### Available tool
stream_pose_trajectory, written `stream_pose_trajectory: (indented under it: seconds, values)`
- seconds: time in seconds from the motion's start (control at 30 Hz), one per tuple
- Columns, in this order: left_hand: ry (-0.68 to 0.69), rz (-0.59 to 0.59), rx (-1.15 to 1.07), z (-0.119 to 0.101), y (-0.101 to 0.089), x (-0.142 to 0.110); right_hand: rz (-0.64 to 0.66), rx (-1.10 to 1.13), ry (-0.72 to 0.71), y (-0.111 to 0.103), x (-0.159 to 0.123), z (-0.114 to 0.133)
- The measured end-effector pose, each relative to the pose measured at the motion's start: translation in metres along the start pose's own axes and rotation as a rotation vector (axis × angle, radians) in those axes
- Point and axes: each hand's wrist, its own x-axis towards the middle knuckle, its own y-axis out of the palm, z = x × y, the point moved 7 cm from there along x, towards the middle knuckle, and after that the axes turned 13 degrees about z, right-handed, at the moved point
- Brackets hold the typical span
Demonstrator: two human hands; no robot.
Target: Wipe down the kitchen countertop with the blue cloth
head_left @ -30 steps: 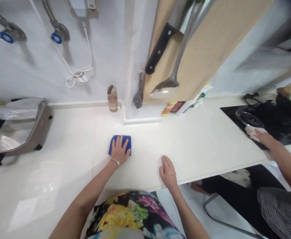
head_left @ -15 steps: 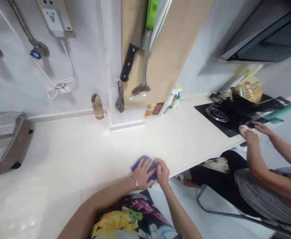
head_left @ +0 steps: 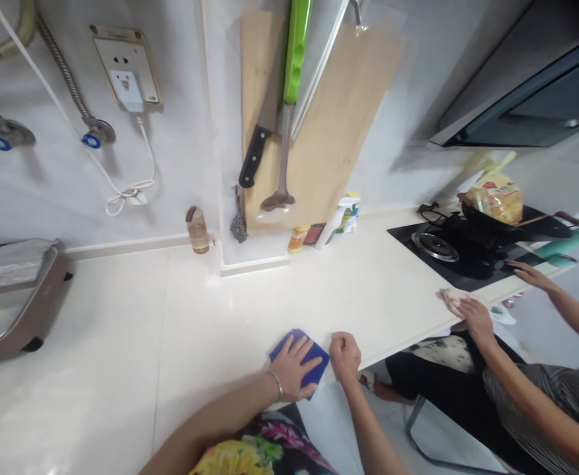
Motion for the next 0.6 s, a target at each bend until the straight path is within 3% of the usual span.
stream_pose_trajectory:
  seconds: [0.13,0.33,0.47,0.6]
  values:
    - [0.016,-0.005,-0.013,0.011,-0.003,0.004,-0.012,0.009,0.032,0.002,-0.004,-0.001]
    - [-0.073,-0.048,-0.033,0.041,-0.005,0.002,-0.018,0.021,0.022,0.001,-0.006,-0.004]
    - [-0.165,-0.115,0.015,0.064,-0.011,-0.024,-0.027,0.026,0.011,0.002,-0.006,-0.005]
    - [-0.276,-0.171,0.083,0.08,-0.019,-0.072,-0.025,0.034,-0.001,0.001,-0.006,-0.006]
